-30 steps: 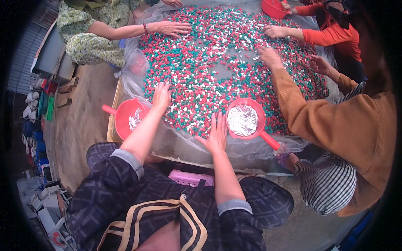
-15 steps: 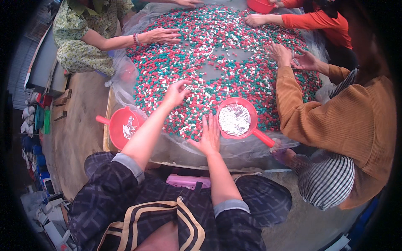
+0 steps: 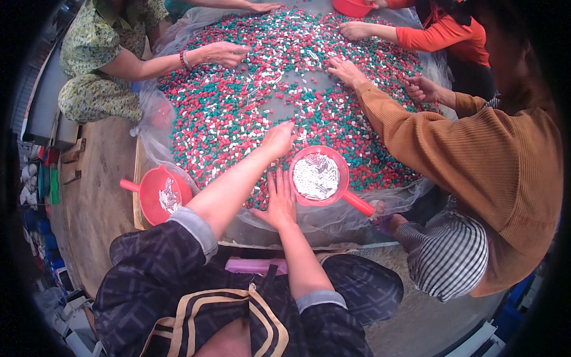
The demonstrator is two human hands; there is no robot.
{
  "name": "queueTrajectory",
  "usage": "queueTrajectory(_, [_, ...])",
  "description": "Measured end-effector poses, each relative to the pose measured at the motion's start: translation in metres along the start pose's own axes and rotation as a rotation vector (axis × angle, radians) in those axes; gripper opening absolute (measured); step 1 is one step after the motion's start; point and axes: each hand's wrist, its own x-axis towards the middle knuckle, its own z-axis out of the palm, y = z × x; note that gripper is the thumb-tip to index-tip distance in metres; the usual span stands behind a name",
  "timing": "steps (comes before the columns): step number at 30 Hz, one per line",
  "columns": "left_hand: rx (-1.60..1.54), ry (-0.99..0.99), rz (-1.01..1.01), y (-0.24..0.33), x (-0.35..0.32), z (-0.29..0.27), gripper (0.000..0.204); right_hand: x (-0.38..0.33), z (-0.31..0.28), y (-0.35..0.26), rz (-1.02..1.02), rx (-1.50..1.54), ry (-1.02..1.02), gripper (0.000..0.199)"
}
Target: The person sits on a small stool and sorts a large pile of red, green, and white capsules spread on a plastic sheet. They pick up individual capsules by hand and place them into a red plastic scoop. Other workers are visible around the table performing the same task.
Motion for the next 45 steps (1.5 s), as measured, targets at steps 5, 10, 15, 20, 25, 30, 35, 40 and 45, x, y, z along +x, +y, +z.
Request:
queueTrajectory(5, [0.008, 0.019, 0.115, -0.003, -0.009, -0.007, 0.028, 0.001, 0.000, 0.002, 0.003, -0.004, 0.002, 0.116])
queueTrajectory(10, [-0.060, 0.060, 0.059, -0.003, -0.008, -0.016, 0.021, 0.003, -0.004, -0.001, -0.018, -0.008, -0.012, 0.117])
queueTrajectory(15, [-0.428, -0.004, 0.141, 0.041, -0.030, -0.048, 0.021, 0.001, 0.001, 0.003, 0.001, 0.001, -0.004, 0.118])
queueTrajectory(20, [-0.585, 0.090, 0.270, 0.020, -0.033, -0.049, 0.023, 0.004, 0.001, 0.003, -0.029, 0.012, 0.025, 0.119])
queueTrajectory(25, [0.020, 0.162, 0.069, -0.078, -0.064, -0.052, 0.011, 0.006, -0.006, -0.003, -0.024, 0.007, 0.018, 0.119])
queueTrajectory(30, [-0.044, 0.013, -0.041, -0.112, -0.089, -0.089, 0.018, 0.004, -0.004, -0.002, -0.005, -0.006, 0.023, 0.121])
queueTrajectory(35, [0.074, 0.217, -0.049, -0.098, -0.062, -0.073, 0.020, 0.005, 0.001, 0.000, -0.032, -0.033, 0.031, 0.122])
queueTrajectory(40, [0.219, 0.113, -0.118, -0.073, -0.049, -0.066, 0.013, 0.006, -0.001, 0.003, -0.041, -0.030, 0.035, 0.123])
queueTrajectory(45, [0.033, 0.236, -0.132, -0.057, -0.054, -0.060, 0.013, 0.002, 0.003, 0.002, -0.030, -0.033, 0.045, 0.124])
